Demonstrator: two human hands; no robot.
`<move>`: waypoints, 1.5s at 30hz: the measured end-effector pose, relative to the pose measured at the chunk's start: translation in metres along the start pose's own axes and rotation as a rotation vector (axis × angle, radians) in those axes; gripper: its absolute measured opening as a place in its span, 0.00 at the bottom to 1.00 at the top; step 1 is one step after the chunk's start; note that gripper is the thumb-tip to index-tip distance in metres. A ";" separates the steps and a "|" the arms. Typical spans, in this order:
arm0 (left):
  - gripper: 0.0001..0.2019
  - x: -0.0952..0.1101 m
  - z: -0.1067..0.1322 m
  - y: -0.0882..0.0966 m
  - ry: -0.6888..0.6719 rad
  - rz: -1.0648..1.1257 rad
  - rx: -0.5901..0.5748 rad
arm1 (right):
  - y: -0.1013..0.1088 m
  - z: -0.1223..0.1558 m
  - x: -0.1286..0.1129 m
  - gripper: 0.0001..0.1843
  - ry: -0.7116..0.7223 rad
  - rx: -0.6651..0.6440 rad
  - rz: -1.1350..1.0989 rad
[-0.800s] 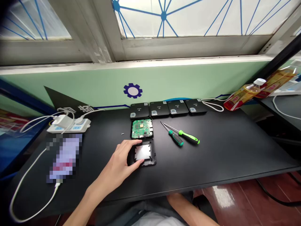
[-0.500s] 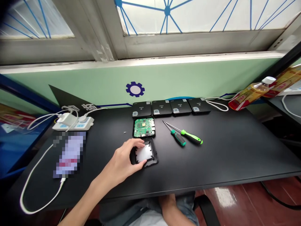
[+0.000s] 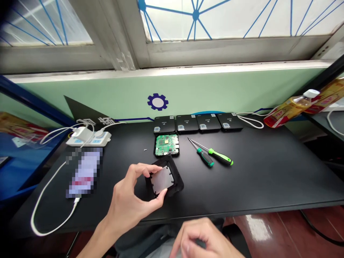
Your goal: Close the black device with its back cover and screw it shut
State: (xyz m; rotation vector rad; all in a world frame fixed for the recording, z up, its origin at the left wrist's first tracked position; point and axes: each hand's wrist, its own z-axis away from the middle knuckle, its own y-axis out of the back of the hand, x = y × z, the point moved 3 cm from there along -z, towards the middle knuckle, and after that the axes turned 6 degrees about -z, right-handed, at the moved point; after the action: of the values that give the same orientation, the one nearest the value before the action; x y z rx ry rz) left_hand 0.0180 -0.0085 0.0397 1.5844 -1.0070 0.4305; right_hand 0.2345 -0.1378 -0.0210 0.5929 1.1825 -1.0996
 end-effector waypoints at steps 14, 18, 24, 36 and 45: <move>0.27 -0.013 0.018 0.013 1.006 0.988 0.056 | -0.014 -0.045 -0.048 0.06 0.585 0.543 0.039; 0.25 -0.026 0.024 0.014 1.055 1.014 0.185 | -0.014 -0.052 -0.048 0.14 0.426 0.530 -0.184; 0.22 -0.037 0.031 0.018 0.945 1.036 0.125 | -0.016 -0.058 -0.052 0.27 0.321 0.461 -0.355; 0.28 -0.020 0.039 0.023 0.838 1.167 0.121 | -0.010 -0.073 -0.058 0.17 0.358 0.435 -0.380; 0.30 -0.038 0.051 0.019 0.870 1.079 0.122 | 0.020 -0.072 -0.057 0.18 0.438 0.505 -0.374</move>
State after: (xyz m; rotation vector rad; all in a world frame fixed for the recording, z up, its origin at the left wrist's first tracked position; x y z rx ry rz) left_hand -0.0308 -0.0415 0.0089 0.6427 -1.0388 1.7537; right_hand 0.2231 -0.0486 0.0061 1.0702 1.4336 -1.6674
